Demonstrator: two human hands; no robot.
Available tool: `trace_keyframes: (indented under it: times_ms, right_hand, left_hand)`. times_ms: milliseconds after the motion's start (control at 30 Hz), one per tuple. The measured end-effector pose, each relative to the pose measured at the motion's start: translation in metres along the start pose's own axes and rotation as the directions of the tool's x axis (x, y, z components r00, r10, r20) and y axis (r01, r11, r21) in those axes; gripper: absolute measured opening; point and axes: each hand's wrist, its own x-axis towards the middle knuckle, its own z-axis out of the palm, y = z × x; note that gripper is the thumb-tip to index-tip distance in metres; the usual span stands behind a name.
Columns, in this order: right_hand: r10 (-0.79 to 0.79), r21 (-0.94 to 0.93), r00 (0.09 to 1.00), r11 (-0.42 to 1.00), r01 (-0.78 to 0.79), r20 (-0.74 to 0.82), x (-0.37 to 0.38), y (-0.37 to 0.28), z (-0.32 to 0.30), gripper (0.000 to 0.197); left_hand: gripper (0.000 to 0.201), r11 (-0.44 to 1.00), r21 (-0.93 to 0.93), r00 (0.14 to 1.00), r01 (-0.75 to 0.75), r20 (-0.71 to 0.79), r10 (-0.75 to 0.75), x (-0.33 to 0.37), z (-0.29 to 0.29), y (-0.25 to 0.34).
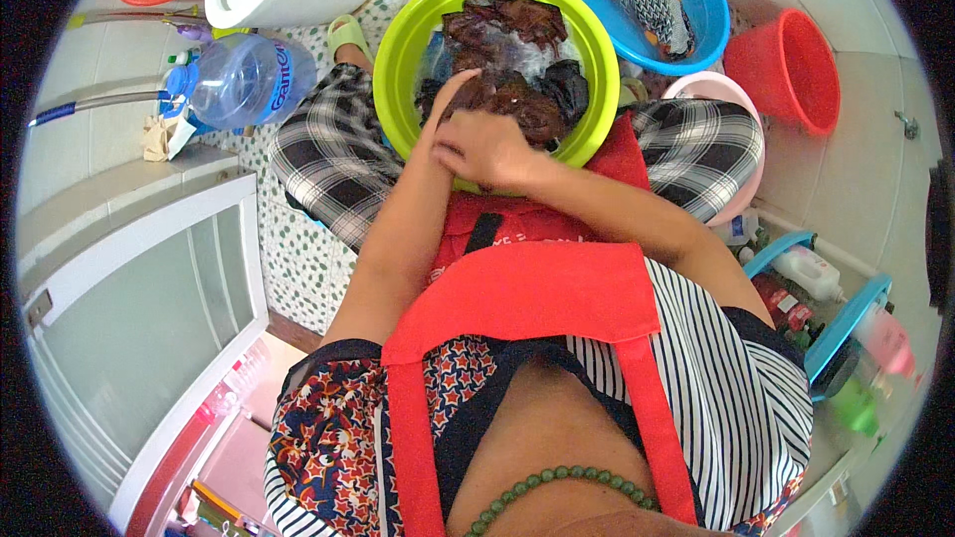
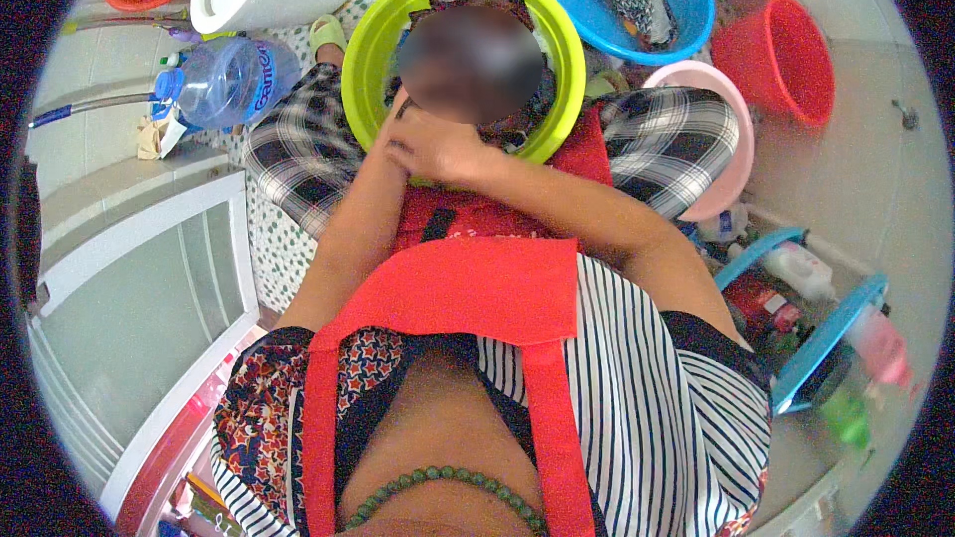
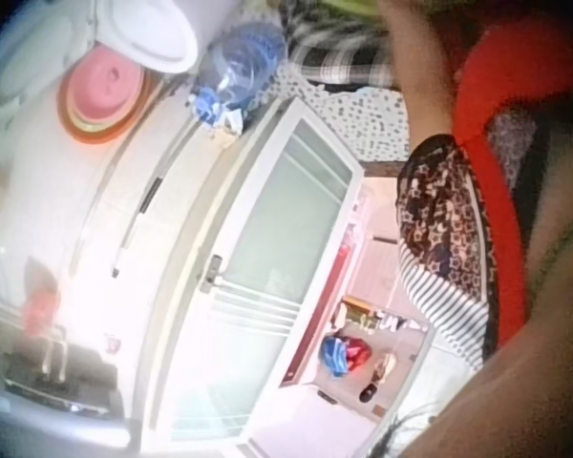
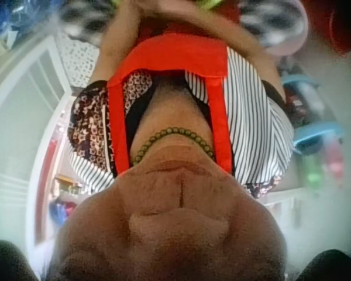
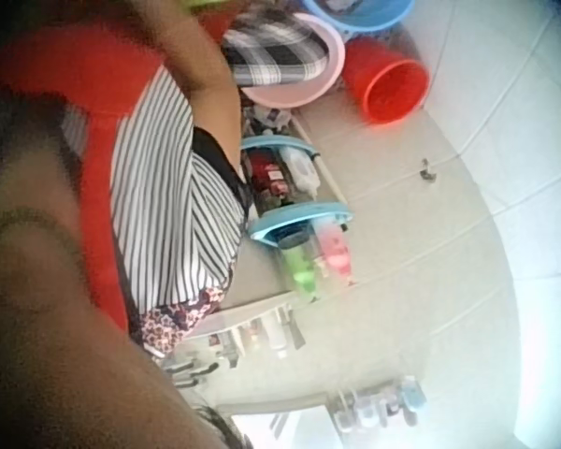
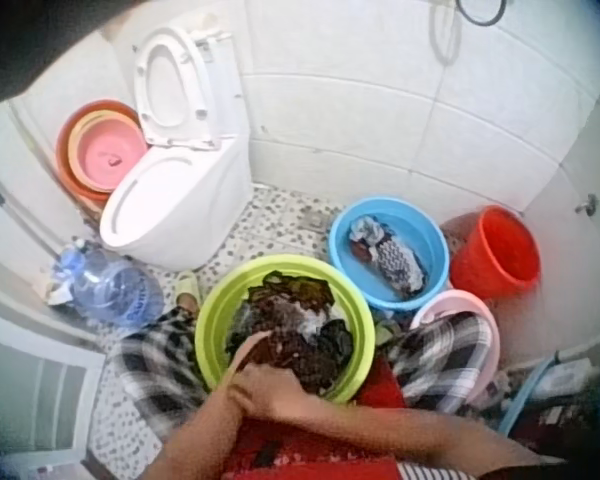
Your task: The person sits on the floor and hand-washes dark-colored clothes in a green basin filled with soapy water. They scrub and rinse the garments by hand, then transfer the washed items into a blue basin nearby.
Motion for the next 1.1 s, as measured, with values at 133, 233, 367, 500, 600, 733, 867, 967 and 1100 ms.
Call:
trace_keyframes:
  times_ms: [133, 233, 367, 500, 600, 733, 867, 967, 1100]
  right_hand:
    - [0.332, 0.197, 0.908, 0.937, -0.288, -0.256, 0.024, 0.058, -0.008, 0.029]
    - [0.356, 0.206, 0.891, 0.929, -0.306, -0.281, 0.024, 0.062, -0.024, 0.027]
    - [0.116, 0.216, 0.955, 0.975, -0.057, -0.274, 0.012, 0.015, 0.013, 0.026]
    - [0.175, 0.219, 0.949, 0.969, -0.119, -0.262, 0.011, 0.029, 0.029, 0.026]
    - [0.295, 0.260, 0.904, 0.941, -0.218, -0.308, 0.017, 0.093, 0.017, 0.028]
    - [0.624, 0.330, 0.738, 0.774, -0.540, -0.256, 0.022, 0.141, 0.012, 0.034]
    - [0.260, 0.023, 0.900, 0.963, -0.269, -0.350, 0.015, 0.152, 0.005, 0.031]
    - [0.132, -0.232, 0.965, 0.955, -0.186, -0.226, 0.010, 0.157, 0.013, 0.030]
    - [0.220, -0.256, 0.966, 0.934, -0.248, -0.133, 0.024, 0.158, 0.016, 0.030]
  left_hand:
    - [0.026, 0.983, 0.086, 0.974, -0.163, 0.170, 0.147, -0.003, 0.012, -0.024]
    - [0.028, 0.996, 0.053, 0.974, -0.071, 0.217, 0.058, -0.009, 0.032, -0.024]
    - [0.028, 0.999, 0.010, 0.957, -0.044, 0.288, 0.040, 0.012, -0.019, -0.003]
    - [0.029, 0.964, 0.107, 0.966, -0.243, 0.121, 0.230, -0.001, -0.008, -0.021]
    - [0.031, 0.996, -0.064, 0.998, -0.066, 0.015, 0.067, -0.023, 0.016, -0.016]
    - [0.037, 0.938, 0.057, 0.936, -0.342, -0.062, 0.345, -0.002, -0.002, 0.012]
    - [0.055, 0.803, 0.529, 0.724, -0.275, -0.435, 0.535, 0.046, -0.011, 0.018]
    - [0.069, 0.494, 0.869, 0.675, -0.023, -0.351, 0.648, 0.066, -0.022, 0.024]
    - [0.070, -0.075, 0.985, 0.742, 0.154, -0.065, 0.667, 0.146, -0.123, 0.046]
